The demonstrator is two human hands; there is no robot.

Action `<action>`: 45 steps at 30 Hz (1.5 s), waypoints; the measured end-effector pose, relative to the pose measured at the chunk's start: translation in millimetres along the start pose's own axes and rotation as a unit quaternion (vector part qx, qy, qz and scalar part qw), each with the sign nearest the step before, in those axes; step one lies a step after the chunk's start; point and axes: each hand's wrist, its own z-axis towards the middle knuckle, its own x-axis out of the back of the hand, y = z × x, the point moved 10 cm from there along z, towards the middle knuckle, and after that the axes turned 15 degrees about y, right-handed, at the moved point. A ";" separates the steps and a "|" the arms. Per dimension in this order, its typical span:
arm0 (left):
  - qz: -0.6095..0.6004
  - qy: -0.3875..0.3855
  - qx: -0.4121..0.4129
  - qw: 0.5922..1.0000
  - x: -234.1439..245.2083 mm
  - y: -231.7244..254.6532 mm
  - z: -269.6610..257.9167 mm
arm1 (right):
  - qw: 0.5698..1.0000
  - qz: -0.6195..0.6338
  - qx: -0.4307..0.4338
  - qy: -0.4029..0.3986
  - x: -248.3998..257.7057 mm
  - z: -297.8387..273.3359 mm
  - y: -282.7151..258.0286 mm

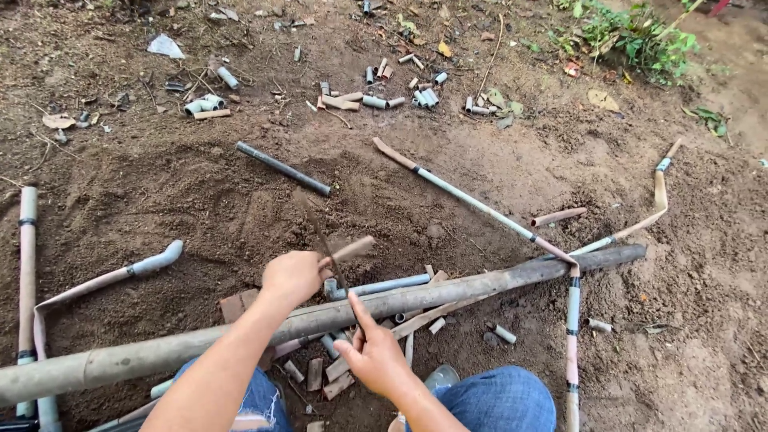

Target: Cutting PVC pipes using a manual wire saw while sitting on the ground.

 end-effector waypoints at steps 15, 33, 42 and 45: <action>-0.029 0.028 0.008 0.999 12.0 -13.9 2.6 | 0.997 0.028 0.048 0.046 -8.4 -8.0 15.8; -0.021 -0.053 0.009 0.998 -7.2 -4.8 -1.6 | 0.999 0.001 0.042 0.025 -9.7 5.6 3.2; -0.039 -0.025 0.015 0.999 -9.1 -13.1 9.2 | 1.000 -0.007 0.018 0.011 -15.1 3.1 13.4; -0.035 -0.027 -0.032 0.999 -19.9 13.2 4.6 | 0.998 0.012 0.021 0.051 -7.0 11.5 15.8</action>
